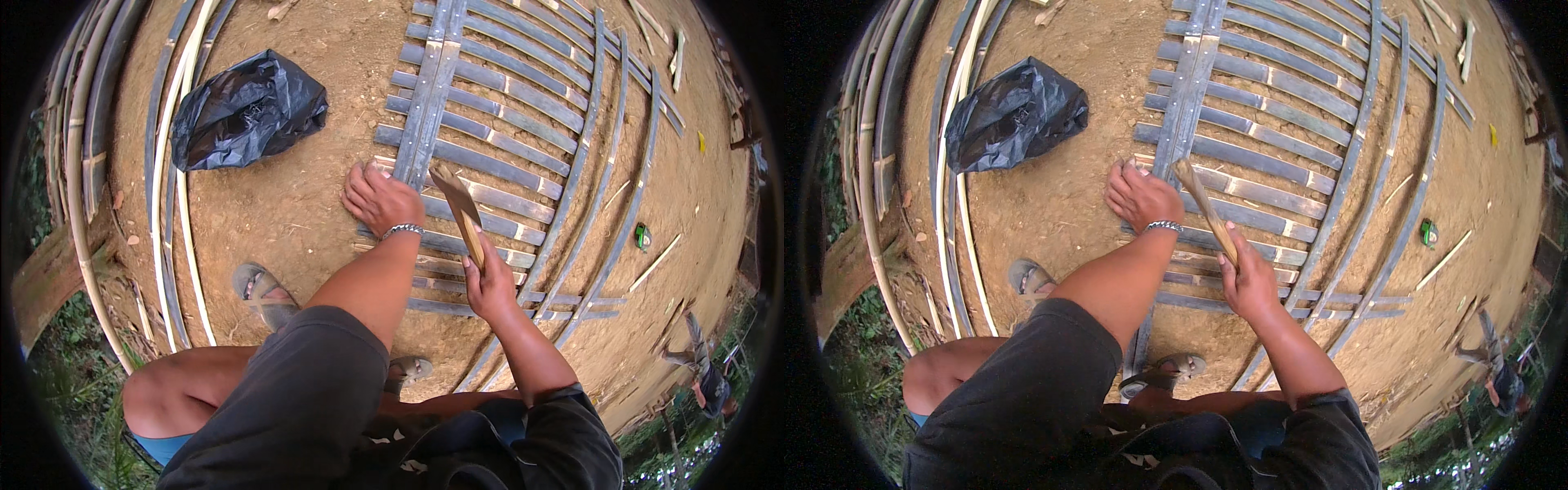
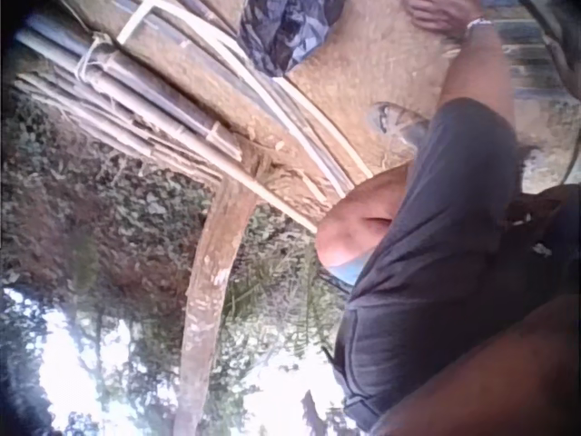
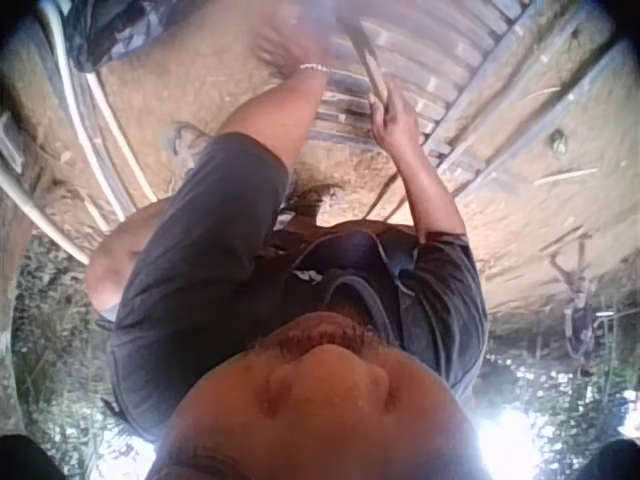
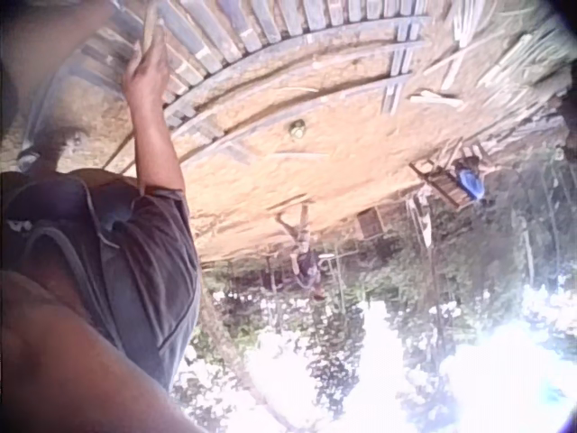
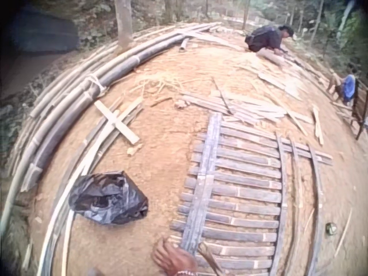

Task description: The person uses a hammer to drive nails into a bamboo lattice structure laid on the ground. They repeatedly pick up nails from a black plastic bag and secure the bamboo strips together.

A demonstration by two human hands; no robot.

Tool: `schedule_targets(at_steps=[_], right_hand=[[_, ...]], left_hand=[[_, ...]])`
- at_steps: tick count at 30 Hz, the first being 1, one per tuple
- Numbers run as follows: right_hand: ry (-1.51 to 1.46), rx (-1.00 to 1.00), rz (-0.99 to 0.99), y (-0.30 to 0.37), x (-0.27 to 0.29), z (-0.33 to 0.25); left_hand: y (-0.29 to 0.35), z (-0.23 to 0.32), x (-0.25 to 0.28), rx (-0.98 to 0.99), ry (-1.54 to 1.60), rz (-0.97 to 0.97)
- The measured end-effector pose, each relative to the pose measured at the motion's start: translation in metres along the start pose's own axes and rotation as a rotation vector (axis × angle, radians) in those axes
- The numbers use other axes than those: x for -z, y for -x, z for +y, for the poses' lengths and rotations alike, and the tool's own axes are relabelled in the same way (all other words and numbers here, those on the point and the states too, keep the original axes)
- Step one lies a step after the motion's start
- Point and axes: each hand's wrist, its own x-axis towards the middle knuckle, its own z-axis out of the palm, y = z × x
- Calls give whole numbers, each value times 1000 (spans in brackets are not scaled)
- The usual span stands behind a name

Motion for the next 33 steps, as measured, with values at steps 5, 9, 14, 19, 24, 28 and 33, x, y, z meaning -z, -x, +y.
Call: schedule_targets(at_steps=[5,9,14,19,24,28,33], right_hand=[[146,54,-91,-19,-10,34],[125,31,-89,-23,-6,27],[69,123,24,-12,-11,33],[186,28,-45,-21,-15,26],[71,400,134,-11,-19,46],[174,49,-26,-23,-25,30],[123,281,115,-4,-19,43]], left_hand=[[-1,3,0,4,-4,-6],[-1,3,0,27,-6,-23],[-2,3,2,15,6,-34],[-1,1,2,19,31,-23],[-3,6,4,24,41,-23],[-4,2,0,43,47,-26],[-4,4,3,41,28,-50]])
